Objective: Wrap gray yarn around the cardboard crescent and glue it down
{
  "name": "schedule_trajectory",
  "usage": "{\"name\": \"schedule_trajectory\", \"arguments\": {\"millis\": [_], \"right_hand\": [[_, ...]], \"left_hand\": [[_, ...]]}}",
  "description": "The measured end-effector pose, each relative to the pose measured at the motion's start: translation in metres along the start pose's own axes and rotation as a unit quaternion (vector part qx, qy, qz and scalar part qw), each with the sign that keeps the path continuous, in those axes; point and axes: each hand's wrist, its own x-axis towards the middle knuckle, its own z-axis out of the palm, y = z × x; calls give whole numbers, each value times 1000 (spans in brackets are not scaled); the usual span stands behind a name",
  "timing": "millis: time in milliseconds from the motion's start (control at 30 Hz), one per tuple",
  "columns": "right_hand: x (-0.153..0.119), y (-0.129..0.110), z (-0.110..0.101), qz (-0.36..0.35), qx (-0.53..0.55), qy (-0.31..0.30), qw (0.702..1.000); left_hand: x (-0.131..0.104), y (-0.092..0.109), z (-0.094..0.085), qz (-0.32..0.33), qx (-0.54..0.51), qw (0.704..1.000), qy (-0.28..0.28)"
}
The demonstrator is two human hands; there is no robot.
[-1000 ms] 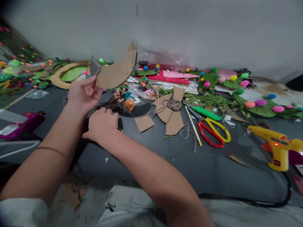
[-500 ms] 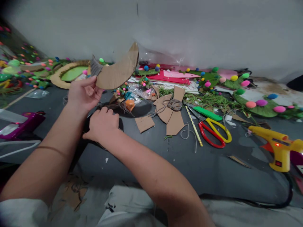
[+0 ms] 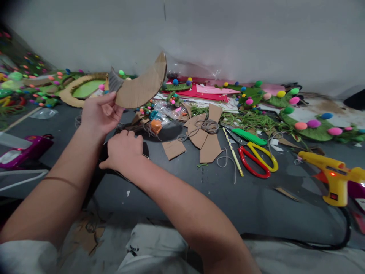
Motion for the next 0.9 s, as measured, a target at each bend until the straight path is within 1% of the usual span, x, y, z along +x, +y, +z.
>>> {"name": "schedule_trajectory", "arguments": {"millis": [567, 900], "right_hand": [[3, -1, 5, -14, -23, 22, 999], [-3, -1, 1, -21, -13, 1, 1000]], "left_hand": [[0, 1, 1, -6, -17, 1000, 4], [1, -1, 2, -2, -23, 1000, 3]]}}
